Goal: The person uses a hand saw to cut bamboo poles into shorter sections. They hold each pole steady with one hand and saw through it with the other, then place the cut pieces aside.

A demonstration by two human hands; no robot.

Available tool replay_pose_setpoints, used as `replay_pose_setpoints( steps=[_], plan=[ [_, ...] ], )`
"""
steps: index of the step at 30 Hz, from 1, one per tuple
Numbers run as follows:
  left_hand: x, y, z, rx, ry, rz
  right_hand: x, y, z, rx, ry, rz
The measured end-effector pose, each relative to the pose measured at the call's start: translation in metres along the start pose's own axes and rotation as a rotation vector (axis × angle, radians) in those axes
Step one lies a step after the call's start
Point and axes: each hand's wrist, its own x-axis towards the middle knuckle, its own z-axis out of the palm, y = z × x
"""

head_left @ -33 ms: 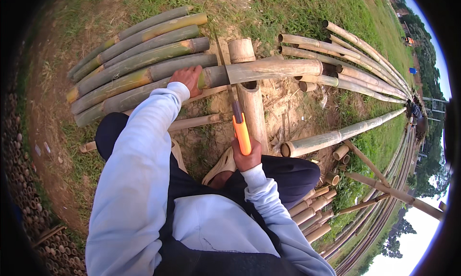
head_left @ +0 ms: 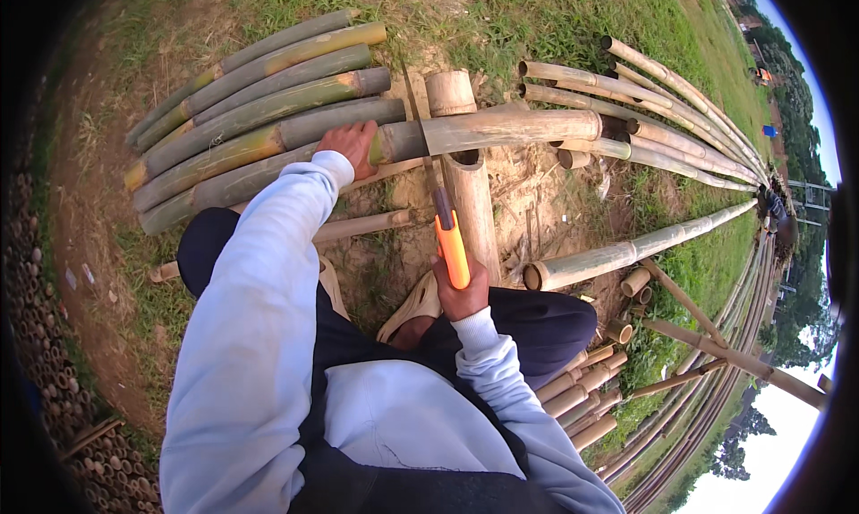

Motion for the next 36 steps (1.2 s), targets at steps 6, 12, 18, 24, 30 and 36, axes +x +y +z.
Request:
replay_pose_setpoints(
  steps=[6, 12, 18, 24, 30, 36],
  plan=[
    [0.0, -0.005, 0.005, 0.01, 0.06, -0.02, -0.102, -0.044, -0.071, -0.067, -0.032, 0.027],
    [0.015, 0.005, -0.001, -0.013, 0.004, 0.024, 0.024, 0.005, 0.001, 0.0, -0.004, 0.035],
    [0.004, -0.005, -0.002, -0.028, -0.018, -0.032, -0.07, -0.043, -0.061, 0.0, -0.067, 0.132],
    [0.026, 0.016, -0.016, 0.001, -0.167, -0.011, -0.019, -0.008, -0.036, 0.015, 0.002, 0.107],
    [0.024, 0.01, -0.011, -0.039, -0.243, -0.034, -0.001, -0.023, -0.035, 0.01, -0.047, 0.143],
    [0.03, 0.006, -0.016, -0.048, -0.293, -0.038, -0.081, -0.044, -0.09, -0.093, -0.092, 0.127]
  ],
)
